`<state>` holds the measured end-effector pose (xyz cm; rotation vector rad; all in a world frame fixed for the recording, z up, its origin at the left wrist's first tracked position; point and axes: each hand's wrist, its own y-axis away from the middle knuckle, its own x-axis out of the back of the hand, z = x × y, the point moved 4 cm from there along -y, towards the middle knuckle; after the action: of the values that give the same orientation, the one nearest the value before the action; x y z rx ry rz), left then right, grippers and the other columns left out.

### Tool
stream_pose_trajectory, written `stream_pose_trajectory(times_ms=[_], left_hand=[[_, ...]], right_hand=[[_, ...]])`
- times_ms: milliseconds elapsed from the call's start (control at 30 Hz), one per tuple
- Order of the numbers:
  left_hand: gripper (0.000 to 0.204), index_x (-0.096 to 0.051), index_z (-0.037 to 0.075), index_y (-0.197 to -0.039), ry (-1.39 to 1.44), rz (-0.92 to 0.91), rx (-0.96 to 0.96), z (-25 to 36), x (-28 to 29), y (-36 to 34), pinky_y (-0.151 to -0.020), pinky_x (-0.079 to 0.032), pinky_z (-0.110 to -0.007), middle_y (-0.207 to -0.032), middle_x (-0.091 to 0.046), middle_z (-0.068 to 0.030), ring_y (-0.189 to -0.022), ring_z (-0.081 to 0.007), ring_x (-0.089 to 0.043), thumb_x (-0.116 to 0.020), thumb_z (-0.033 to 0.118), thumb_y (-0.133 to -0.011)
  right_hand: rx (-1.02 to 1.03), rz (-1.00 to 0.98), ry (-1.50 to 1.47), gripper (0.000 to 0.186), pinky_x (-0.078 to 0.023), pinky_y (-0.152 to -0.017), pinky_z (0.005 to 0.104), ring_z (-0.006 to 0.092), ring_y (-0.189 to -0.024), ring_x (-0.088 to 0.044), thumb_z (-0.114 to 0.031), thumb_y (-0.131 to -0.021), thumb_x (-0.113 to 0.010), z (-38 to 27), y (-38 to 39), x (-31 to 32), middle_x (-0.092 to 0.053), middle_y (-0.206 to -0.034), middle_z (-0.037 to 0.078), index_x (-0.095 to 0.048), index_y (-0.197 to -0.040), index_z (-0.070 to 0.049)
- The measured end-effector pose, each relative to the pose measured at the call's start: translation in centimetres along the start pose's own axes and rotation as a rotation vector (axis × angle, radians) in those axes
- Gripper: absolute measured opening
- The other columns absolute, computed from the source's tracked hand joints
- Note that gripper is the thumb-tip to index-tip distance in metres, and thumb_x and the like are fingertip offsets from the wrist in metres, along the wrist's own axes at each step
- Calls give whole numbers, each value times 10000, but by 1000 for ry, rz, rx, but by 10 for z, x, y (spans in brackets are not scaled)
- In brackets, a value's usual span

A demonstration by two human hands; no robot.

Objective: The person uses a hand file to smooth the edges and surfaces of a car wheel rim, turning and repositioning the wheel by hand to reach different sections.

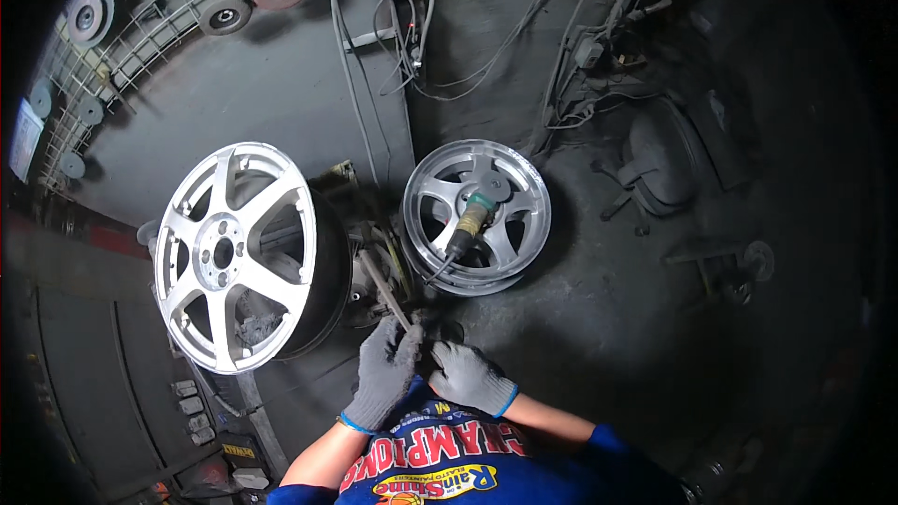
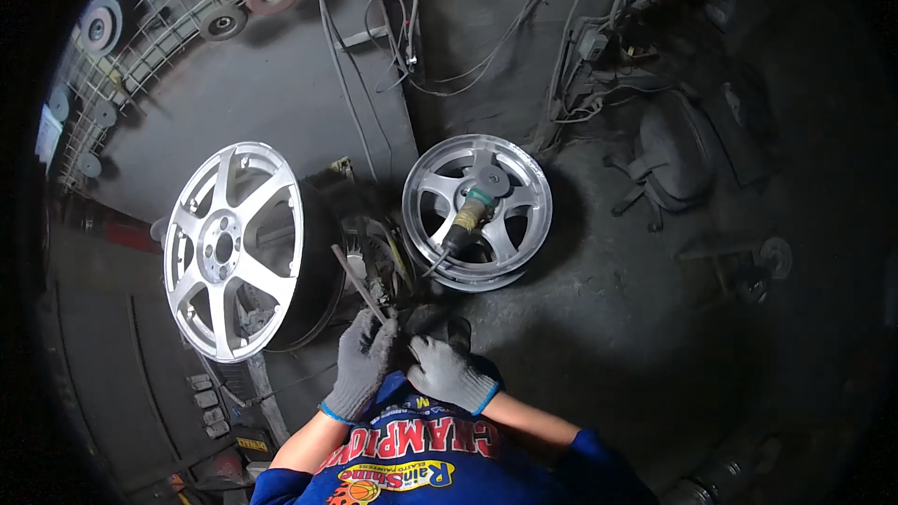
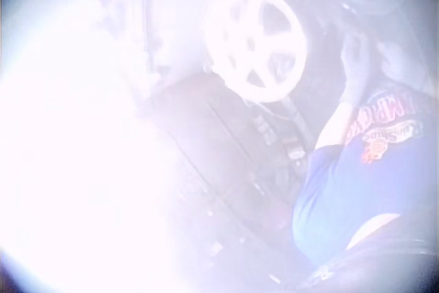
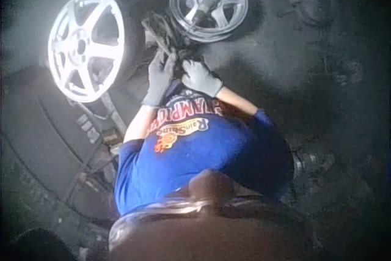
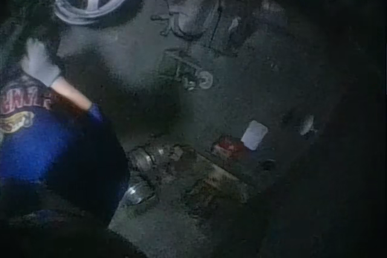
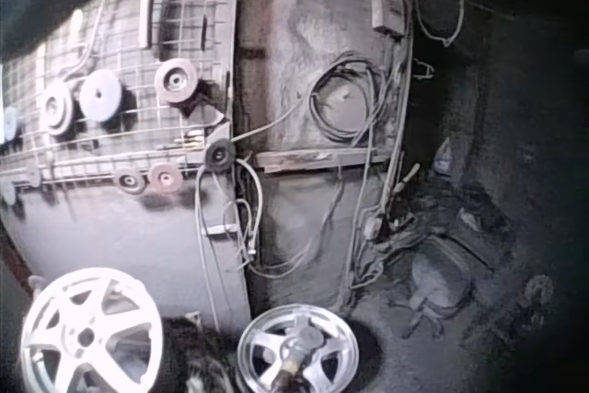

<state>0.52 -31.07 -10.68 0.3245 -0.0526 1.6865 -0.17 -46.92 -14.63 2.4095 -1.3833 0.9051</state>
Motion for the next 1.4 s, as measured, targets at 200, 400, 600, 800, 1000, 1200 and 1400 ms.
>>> stream_pose_trajectory(times_ms=[200,400,600,800,1000,1200,1400], left_hand=[[254,-706,9,-1034,-96,-116,-37,-9,-26,-10,-711,-513,-438,-855,-659,-215,-770,-375,-652,-726,261,-1007],[276,-746,19,-1160,-260,-508,-175,-6,-31,-36,-797,-568,-441,-971,-731,-234,-922,-419,-720,-687,248,-1016],[352,-732,23,-1026,-547,-470,-196,-61,-70,-85,-784,-563,-546,-921,-728,-242,-882,-465,-714,-715,370,-964],[494,-697,50,-1177,-635,-355,-206,-85,-116,-137,-827,-570,-567,-976,-736,-253,-934,-464,-715,-775,448,-895],[505,-595,32,-1330,-999,-165,-218,-143,-182,-222,-778,-581,-496,-1061,-702,-159,-914,-346,-714,-705,296,-913],[460,-588,39,-1295,-904,-183,339,-183,-214,-265,-798,-601,-546,-1089,-736,-213,-949,-391,-768,-692,313,-941],[514,-643,5,-1201,-461,-160,406,-197,-168,-219,-883,-574,-559,-1105,-750,-315,-1066,-512,-717,-755,408,-903]], right_hand=[[-193,-287,-123,312,-515,-714,565,523,-843,-658,-236,-804,-694,47,6,-3,-682,-838,303,-662,-918,52],[-604,-320,-321,213,-545,-712,454,314,-751,-687,-139,-936,-654,108,30,-2,-719,-848,189,-699,-1057,30],[-901,713,-717,159,-522,-563,310,137,-617,-610,-188,-1101,-604,175,89,24,-613,-796,29,-657,-1095,-38],[-1109,541,-367,195,-446,-464,289,95,-530,-536,-263,-1109,-596,189,81,46,-540,-709,4,-644,-1090,-75],[-1156,466,-582,199,-439,-503,280,93,-560,-506,-265,-1120,-569,261,68,33,-532,-710,-17,-655,-1126,-86],[-885,372,86,207,-555,-674,403,254,-701,-682,-227,-1045,-666,324,41,70,-677,-792,121,-696,-1089,-27],[-733,412,61,254,-579,-845,485,422,-941,-747,-231,-978,-692,339,-40,106,-770,-1006,235,-764,-1135,-45]])
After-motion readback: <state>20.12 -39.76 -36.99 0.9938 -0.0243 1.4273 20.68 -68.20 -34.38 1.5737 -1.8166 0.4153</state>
